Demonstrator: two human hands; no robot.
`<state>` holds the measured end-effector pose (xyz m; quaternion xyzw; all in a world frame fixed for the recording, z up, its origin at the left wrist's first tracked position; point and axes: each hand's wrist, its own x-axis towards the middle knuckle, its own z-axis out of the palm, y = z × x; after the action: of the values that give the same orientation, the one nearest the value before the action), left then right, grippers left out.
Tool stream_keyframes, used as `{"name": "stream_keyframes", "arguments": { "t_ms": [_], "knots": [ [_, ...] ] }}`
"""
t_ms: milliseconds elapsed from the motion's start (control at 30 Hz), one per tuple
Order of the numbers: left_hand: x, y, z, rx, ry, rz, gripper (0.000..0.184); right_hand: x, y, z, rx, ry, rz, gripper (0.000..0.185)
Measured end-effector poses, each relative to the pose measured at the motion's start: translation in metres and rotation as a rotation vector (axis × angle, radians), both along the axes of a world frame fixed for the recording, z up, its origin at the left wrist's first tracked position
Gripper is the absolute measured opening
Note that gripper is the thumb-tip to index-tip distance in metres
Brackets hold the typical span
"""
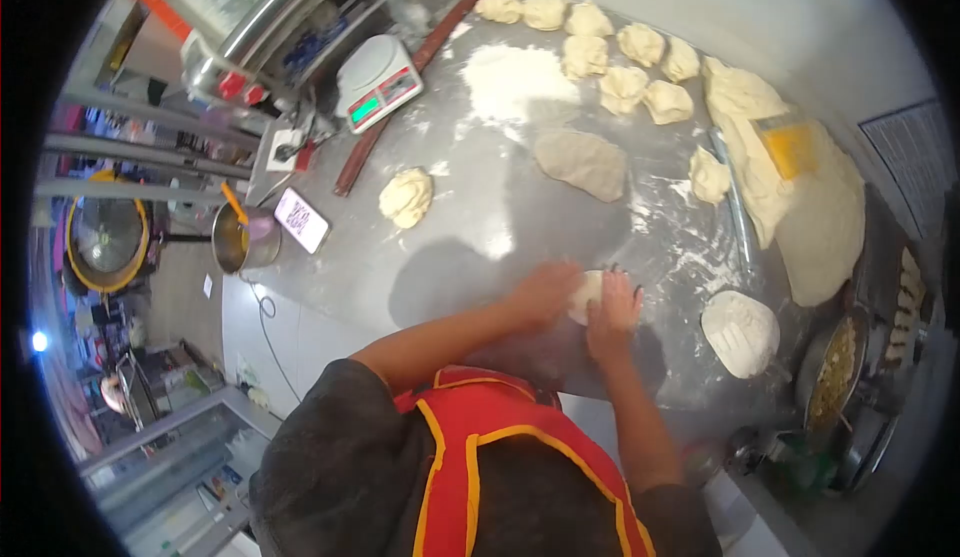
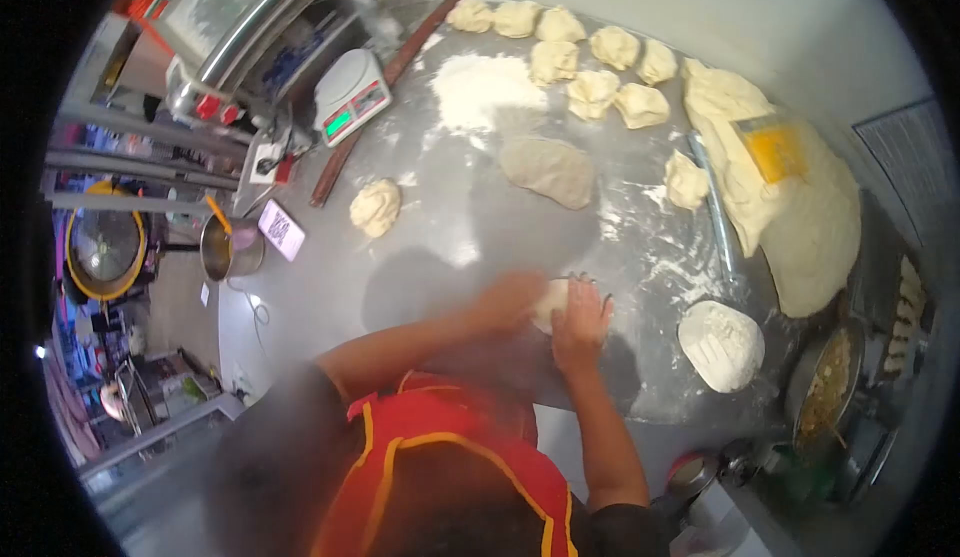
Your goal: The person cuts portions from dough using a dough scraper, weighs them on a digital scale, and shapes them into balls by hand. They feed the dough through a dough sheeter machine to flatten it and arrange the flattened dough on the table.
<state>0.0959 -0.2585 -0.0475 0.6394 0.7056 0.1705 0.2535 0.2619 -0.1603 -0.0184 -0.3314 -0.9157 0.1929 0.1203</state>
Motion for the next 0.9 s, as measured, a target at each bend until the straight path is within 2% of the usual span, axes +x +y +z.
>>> {"name": "stream_keyframes", "arguments": {
  "t_ms": [33, 100, 167, 233, 267, 333, 367, 467, 567, 600, 667, 700, 767, 833, 900],
  "knots": [
    [-0.018, -0.011, 0.000, -0.169, 0.066, 0.080, 0.061, 0.002, -0.001, 0.002, 0.002, -0.041, 0.026, 0.051],
    [-0.078, -0.056, 0.028, 0.266, 0.206, 0.556, 0.068, 0.003, 0.005, -0.007, 0.024, -0.058, 0.019, 0.052],
    [-0.133, -0.082, 0.050, 0.341, 0.461, 0.819, 0.075, -0.006, 0.003, -0.002, 0.056, -0.060, -0.006, 0.053],
    [-0.177, -0.098, 0.046, 0.252, 0.391, 0.826, 0.077, -0.023, 0.005, 0.025, 0.103, -0.050, -0.035, 0.055],
    [-0.190, -0.101, 0.042, 0.210, 0.352, 0.825, 0.078, -0.037, 0.007, 0.028, -0.014, 0.021, -0.013, 0.056],
    [-0.199, -0.097, 0.041, 0.110, 0.224, 0.747, 0.076, -0.081, 0.011, 0.032, -0.248, 0.161, 0.023, 0.057],
    [-0.204, -0.094, 0.041, 0.062, 0.162, 0.706, 0.075, -0.107, 0.013, 0.030, -0.248, 0.225, 0.105, 0.058],
    [-0.201, -0.101, 0.035, 0.225, -0.007, 0.795, 0.066, -0.196, 0.027, 0.013, -0.188, 0.345, 0.311, 0.060],
    [-0.188, -0.128, 0.055, 0.205, -0.870, 1.127, 0.055, -0.275, 0.055, -0.009, -0.136, 0.147, 0.097, 0.061],
    [-0.182, -0.139, 0.064, 0.240, -0.988, 1.167, 0.054, -0.291, 0.059, -0.021, -0.160, 0.124, 0.002, 0.062],
    [-0.176, -0.159, 0.077, 0.318, -1.227, 1.248, 0.051, -0.303, 0.032, -0.047, 0.103, 0.004, 0.041, 0.062],
    [-0.178, -0.167, 0.076, 0.353, -1.249, 1.250, 0.051, -0.307, 0.017, -0.052, 0.232, -0.056, 0.064, 0.062],
    [-0.185, -0.181, 0.075, 0.418, -1.287, 1.249, 0.050, -0.280, -0.035, -0.036, 0.081, 0.045, 0.305, 0.064],
    [-0.190, -0.181, 0.087, 0.377, -1.245, 1.222, 0.052, -0.229, -0.079, -0.037, 0.025, 0.061, 0.611, 0.064],
    [-0.194, -0.173, 0.095, 0.344, -1.146, 1.146, 0.051, -0.182, -0.095, -0.005, -0.001, -0.093, 0.824, 0.063]
  ]
}}
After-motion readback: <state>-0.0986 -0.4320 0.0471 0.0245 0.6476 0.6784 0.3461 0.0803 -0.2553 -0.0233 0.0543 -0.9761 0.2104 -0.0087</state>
